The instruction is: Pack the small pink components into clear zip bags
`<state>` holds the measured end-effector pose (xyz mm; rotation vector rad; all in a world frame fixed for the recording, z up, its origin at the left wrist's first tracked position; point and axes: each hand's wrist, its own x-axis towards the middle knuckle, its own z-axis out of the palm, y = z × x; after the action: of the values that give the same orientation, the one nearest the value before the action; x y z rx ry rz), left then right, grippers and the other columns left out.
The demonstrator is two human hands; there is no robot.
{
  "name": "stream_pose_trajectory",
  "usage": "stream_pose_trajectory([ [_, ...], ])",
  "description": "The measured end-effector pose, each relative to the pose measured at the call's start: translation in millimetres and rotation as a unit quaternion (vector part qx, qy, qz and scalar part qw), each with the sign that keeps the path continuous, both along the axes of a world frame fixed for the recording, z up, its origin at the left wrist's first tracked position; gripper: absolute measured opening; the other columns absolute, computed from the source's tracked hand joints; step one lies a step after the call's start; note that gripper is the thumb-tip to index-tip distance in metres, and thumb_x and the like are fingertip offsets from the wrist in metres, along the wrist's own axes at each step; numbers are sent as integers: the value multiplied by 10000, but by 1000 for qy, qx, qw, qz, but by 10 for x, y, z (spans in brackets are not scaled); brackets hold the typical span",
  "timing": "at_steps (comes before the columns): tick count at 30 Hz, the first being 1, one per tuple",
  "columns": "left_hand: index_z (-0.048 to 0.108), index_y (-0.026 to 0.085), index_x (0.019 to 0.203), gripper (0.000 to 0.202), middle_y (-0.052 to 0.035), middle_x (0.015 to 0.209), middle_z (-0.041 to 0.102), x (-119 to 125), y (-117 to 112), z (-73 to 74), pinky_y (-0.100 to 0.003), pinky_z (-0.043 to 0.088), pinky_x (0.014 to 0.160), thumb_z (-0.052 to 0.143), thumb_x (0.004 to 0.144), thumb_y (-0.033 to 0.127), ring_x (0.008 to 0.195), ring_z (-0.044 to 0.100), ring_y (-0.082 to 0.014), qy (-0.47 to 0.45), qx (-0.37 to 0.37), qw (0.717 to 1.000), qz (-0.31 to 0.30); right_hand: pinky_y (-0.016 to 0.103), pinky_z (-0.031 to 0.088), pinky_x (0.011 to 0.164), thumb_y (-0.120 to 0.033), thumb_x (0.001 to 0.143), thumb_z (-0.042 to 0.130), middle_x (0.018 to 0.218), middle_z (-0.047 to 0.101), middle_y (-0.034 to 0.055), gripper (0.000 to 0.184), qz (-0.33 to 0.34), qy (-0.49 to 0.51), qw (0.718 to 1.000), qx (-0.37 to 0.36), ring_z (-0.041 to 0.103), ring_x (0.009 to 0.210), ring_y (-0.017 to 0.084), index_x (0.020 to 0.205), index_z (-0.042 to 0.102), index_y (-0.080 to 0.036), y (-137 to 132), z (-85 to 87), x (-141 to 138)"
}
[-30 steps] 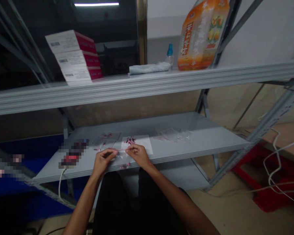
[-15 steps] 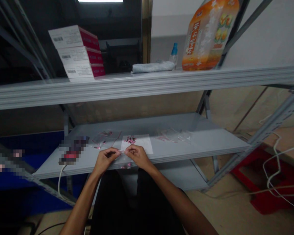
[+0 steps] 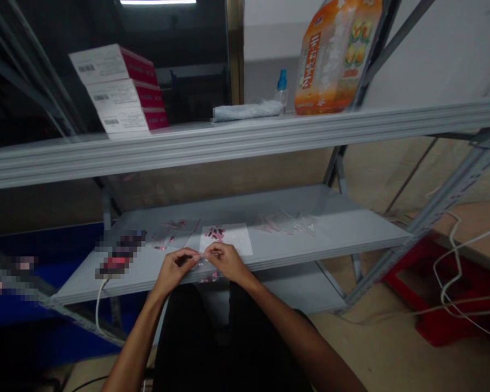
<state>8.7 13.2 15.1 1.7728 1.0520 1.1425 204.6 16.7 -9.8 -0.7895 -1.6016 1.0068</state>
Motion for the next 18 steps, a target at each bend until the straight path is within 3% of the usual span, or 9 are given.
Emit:
stream_pose_trajectory([
  [5, 744, 168, 817, 212, -60, 816, 714, -13, 3, 15, -273, 460, 736, 737, 768, 374, 775, 633, -191, -32, -3, 999, 21, 228, 393, 586, -426, 872, 630, 764, 631, 18, 270, -5, -16, 1000, 10, 542, 644, 127, 858, 659, -158, -7, -4, -18],
  [11, 740, 175, 848, 200, -67, 856, 720, -8, -11, 16, -285, 462, 775, 738, 773, 361, 824, 636, -205, 0, 0, 1000, -23, 225, 342, 551, -445, 869, 632, 697, 598, 8, 287, -18, -39, 998, 37, 488, 602, 123, 806, 674, -168, -46, 0, 0],
  [18, 715, 164, 798, 207, -54, 799, 696, -18, 9, -8, -269, 453, 719, 734, 774, 369, 755, 617, -186, -33, -7, 999, 27, 225, 356, 550, -490, 854, 630, 721, 589, 12, 328, -14, 1, 1000, -6, 478, 593, 120, 847, 658, -164, -50, 29, 3],
])
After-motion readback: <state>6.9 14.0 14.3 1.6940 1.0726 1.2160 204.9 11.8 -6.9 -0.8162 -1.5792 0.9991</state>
